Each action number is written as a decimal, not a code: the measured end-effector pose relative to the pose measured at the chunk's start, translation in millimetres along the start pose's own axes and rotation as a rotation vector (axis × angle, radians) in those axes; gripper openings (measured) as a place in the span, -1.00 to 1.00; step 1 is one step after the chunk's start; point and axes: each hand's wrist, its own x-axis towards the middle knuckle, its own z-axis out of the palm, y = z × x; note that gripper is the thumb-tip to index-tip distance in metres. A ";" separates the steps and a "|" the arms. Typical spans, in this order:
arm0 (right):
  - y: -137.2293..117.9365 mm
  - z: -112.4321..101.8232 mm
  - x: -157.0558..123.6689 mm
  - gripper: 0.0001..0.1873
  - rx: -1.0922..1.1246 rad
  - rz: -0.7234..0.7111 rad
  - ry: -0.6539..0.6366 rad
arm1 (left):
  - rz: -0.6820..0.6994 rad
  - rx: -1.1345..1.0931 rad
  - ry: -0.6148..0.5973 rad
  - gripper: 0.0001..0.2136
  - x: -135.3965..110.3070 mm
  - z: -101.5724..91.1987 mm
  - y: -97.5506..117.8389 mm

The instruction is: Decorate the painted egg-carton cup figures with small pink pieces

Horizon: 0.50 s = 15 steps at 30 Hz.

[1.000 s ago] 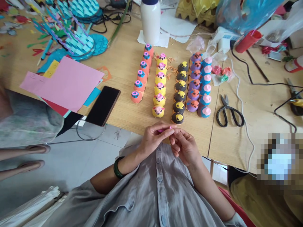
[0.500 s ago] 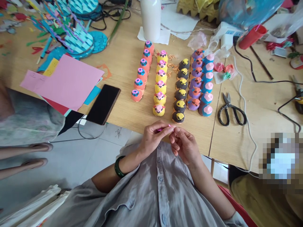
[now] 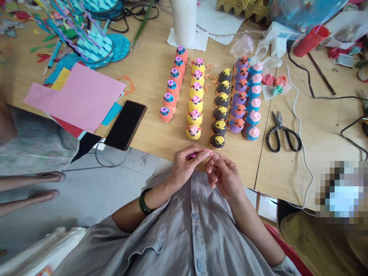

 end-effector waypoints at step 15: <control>4.2 -1.4 0.8 -0.68 0.015 -0.010 -0.021 | -0.009 -0.037 -0.026 -0.81 -0.4 0.6 -2.3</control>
